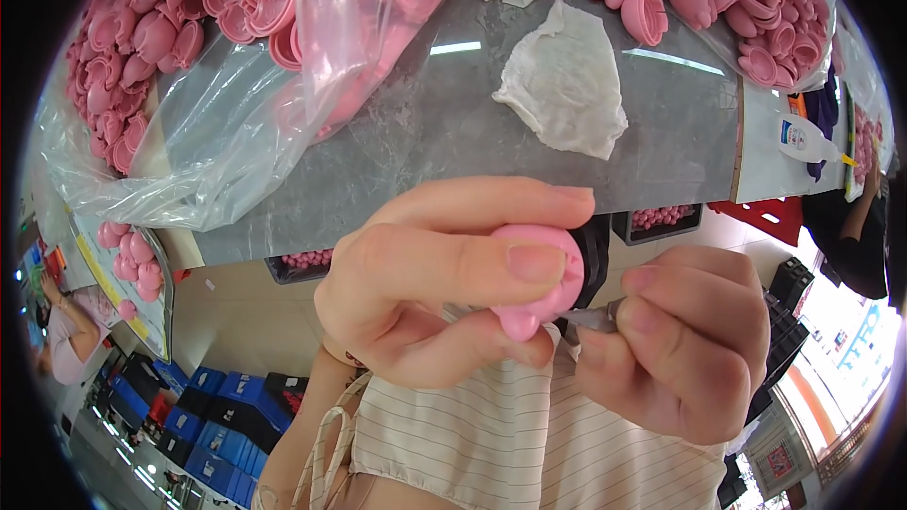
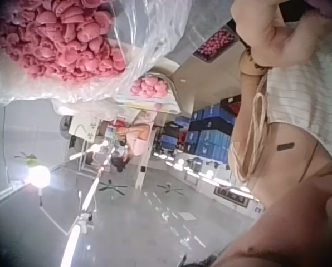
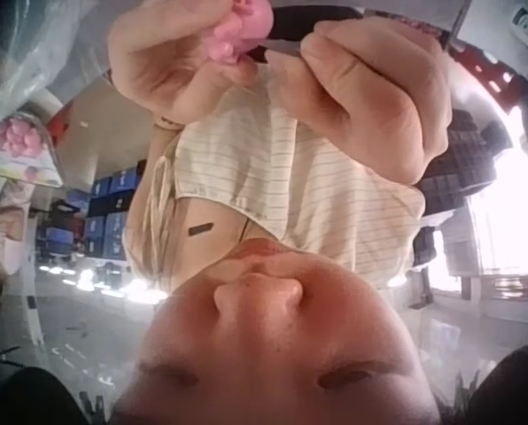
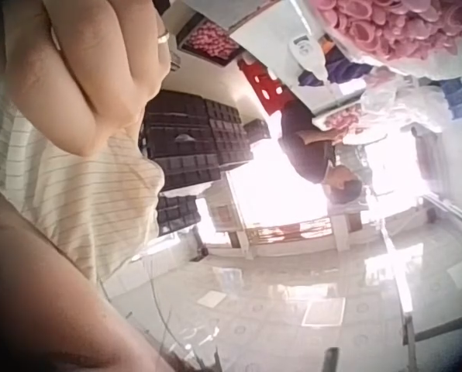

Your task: Trimming excess plastic flashing from molded pink toy components using a craft knife.

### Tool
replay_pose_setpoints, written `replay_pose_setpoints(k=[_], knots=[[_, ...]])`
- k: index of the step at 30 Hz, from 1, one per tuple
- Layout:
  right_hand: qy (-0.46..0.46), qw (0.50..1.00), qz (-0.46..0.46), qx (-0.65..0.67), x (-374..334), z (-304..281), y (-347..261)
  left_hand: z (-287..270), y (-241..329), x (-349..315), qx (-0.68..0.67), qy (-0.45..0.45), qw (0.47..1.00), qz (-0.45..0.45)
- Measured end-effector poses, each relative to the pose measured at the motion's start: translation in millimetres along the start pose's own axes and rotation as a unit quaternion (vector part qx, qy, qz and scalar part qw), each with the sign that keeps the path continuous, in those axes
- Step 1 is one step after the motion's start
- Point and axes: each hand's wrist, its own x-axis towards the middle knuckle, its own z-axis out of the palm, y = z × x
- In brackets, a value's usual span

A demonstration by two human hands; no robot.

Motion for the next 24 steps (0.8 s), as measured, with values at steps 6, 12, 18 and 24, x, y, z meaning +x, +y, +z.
replay_pose_setpoints(k=[6,12,18,24], knots=[[0.001,1.000,-0.016,0.015,1.8,-0.1,-1.0,-1.9,4.3,1.8,-0.007,-0.015,1.000,0.010],[0.006,1.000,-0.009,0.007,1.6,0.2,-2.9,-1.6,0.8,0.1,-0.002,-0.016,1.000,0.016],[0.019,1.000,-0.005,0.002,1.1,0.7,-1.5,1.3,3.6,0.1,0.017,-0.011,1.000,0.003],[0.013,1.000,0.008,0.010,2.7,-0.3,-2.0,-2.3,5.8,3.5,0.037,-0.027,0.999,-0.011]])
